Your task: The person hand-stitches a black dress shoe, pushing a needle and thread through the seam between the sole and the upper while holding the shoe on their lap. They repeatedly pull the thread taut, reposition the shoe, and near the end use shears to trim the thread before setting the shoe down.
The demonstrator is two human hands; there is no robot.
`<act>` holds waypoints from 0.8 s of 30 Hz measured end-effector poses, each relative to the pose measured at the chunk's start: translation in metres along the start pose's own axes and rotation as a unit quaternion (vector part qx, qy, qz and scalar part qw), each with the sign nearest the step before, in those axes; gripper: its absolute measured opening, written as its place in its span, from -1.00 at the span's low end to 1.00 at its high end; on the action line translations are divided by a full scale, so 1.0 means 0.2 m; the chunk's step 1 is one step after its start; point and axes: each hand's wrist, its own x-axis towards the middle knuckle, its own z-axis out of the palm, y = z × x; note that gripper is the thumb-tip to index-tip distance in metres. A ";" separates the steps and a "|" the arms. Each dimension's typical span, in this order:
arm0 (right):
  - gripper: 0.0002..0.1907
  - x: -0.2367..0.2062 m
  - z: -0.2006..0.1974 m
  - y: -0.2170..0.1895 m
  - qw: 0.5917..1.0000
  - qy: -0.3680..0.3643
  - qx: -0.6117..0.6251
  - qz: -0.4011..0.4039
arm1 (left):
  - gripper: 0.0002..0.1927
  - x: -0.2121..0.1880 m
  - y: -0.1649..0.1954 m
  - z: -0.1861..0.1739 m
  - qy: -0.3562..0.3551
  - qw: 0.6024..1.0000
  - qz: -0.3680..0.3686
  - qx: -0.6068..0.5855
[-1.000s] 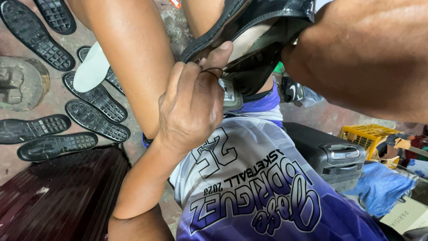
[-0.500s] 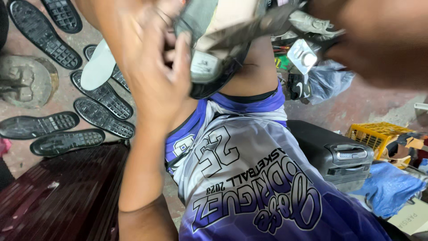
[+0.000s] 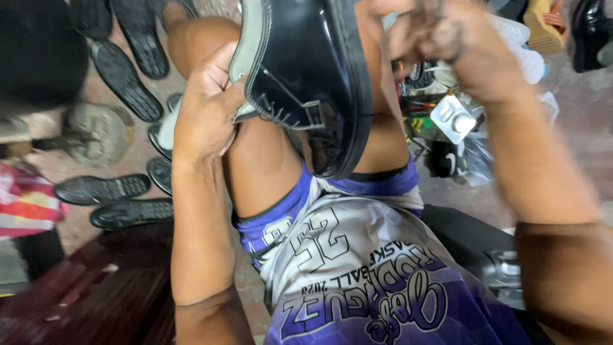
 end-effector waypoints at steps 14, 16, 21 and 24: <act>-0.88 0.30 0.38 0.37 0.988 0.077 0.123 -0.051 | -0.89 -0.21 0.00 -0.05 0.278 0.924 -0.029 0.263; -0.90 0.31 0.39 0.40 0.982 0.054 0.170 -0.057 | -0.97 -0.33 0.07 -0.03 0.321 0.662 0.156 0.659; -0.90 0.33 0.37 0.42 0.981 0.034 0.180 -0.068 | -0.50 -0.46 0.23 0.20 0.417 0.490 0.165 0.748; -0.89 0.34 0.39 0.42 0.977 0.034 0.208 -0.033 | -0.63 -0.40 0.23 0.44 0.302 0.667 0.197 0.652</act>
